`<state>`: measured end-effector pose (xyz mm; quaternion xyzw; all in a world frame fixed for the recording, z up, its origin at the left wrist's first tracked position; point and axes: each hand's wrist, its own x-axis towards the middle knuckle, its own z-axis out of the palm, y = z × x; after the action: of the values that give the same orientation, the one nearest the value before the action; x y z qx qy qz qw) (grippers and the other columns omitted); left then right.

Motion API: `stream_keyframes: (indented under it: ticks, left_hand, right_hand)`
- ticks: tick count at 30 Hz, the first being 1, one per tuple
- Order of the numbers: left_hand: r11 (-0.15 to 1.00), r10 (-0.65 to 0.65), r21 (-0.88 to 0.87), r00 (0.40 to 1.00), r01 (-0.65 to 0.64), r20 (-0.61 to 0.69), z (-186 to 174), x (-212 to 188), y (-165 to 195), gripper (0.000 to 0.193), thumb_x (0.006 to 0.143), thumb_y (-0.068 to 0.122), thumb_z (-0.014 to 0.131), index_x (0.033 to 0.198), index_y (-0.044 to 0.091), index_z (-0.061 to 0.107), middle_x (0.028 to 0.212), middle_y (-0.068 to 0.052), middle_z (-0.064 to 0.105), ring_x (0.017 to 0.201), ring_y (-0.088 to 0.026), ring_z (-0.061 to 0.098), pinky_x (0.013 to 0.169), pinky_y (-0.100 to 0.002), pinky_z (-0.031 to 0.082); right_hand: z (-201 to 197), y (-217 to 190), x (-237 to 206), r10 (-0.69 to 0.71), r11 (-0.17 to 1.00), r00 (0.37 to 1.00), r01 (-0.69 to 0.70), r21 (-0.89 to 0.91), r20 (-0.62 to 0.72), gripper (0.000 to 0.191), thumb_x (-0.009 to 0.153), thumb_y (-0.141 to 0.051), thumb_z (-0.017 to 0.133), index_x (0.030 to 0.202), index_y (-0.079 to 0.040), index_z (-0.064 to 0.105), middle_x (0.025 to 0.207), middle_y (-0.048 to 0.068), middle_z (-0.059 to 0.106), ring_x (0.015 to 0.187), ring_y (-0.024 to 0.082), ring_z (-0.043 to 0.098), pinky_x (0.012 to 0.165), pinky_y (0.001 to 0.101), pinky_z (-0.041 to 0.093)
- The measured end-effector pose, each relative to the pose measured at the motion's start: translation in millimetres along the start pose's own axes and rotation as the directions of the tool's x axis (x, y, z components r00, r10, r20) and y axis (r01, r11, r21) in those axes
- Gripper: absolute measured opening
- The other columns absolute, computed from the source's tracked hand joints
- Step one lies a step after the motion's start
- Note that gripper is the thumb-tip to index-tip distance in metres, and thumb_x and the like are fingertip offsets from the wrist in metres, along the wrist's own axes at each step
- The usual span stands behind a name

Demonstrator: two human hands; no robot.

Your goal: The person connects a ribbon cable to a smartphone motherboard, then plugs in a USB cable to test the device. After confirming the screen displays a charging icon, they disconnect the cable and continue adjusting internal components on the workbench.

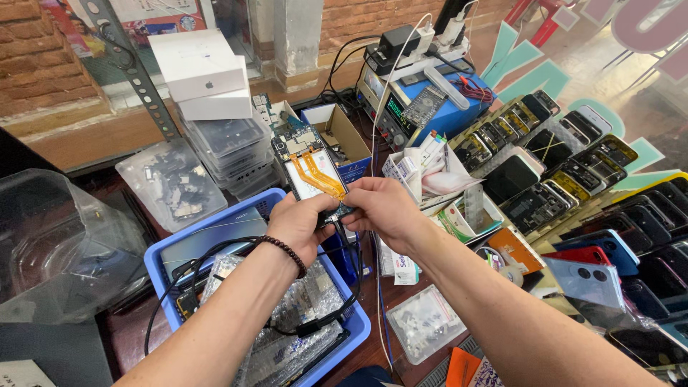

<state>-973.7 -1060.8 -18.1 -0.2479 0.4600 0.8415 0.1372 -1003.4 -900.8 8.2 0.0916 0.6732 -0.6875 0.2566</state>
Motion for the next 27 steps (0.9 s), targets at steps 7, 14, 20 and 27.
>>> stream_keyframes:
  ticks: [7, 14, 20, 27]
  left_hand:
    - [0.999, 0.050, 0.000, 0.999, -0.050, -0.004, -1, 1, 3, 0.030, 0.077, 0.002, 0.071, 0.107, 0.007, 0.069, 0.092, -0.002, 0.073, 0.069, -0.011, 0.062, 0.049, -0.025, 0.046]
    - [0.998, 0.055, 0.033, 0.998, -0.054, -0.026, 1, 1, 4, 0.030, 0.078, 0.002, 0.071, 0.107, 0.006, 0.069, 0.092, -0.003, 0.072, 0.070, -0.012, 0.063, 0.049, -0.026, 0.046]
    - [0.997, -0.015, -0.065, 0.955, 0.036, 0.296, -20, 2, 17, 0.025, 0.085, 0.005, 0.072, 0.110, 0.005, 0.070, 0.097, -0.005, 0.074, 0.079, -0.015, 0.068, 0.063, -0.029, 0.057]
    - [0.990, 0.019, -0.138, 0.972, 0.015, 0.236, -31, 14, 29, 0.024, 0.085, -0.001, 0.070, 0.108, 0.005, 0.067, 0.102, -0.005, 0.073, 0.088, -0.017, 0.069, 0.074, -0.035, 0.062]
  right_hand:
    - [3, 4, -1, -0.024, 0.999, 1.000, 0.024, 0.040, -0.006, 0.006, 0.092, -0.008, 0.063, 0.095, -0.006, 0.068, 0.082, 0.003, 0.068, 0.066, 0.012, 0.067, 0.062, 0.0271, 0.059]
    - [2, 6, 3, -0.032, 0.999, 0.999, 0.032, 0.013, 0.022, 0.007, 0.094, -0.011, 0.066, 0.097, -0.005, 0.068, 0.083, 0.003, 0.068, 0.066, 0.011, 0.066, 0.059, 0.0252, 0.055]
    - [-1, -8, 5, -0.068, 0.997, 0.989, 0.062, 0.052, 0.128, 0.014, 0.095, -0.013, 0.067, 0.107, -0.005, 0.070, 0.087, 0.001, 0.070, 0.069, 0.009, 0.066, 0.063, 0.0229, 0.056]
    - [12, -20, -16, -0.025, 0.983, 0.999, 0.015, -0.185, -0.048, 0.025, 0.099, -0.029, 0.066, 0.100, -0.005, 0.063, 0.081, 0.001, 0.069, 0.066, 0.008, 0.064, 0.059, 0.0219, 0.055]
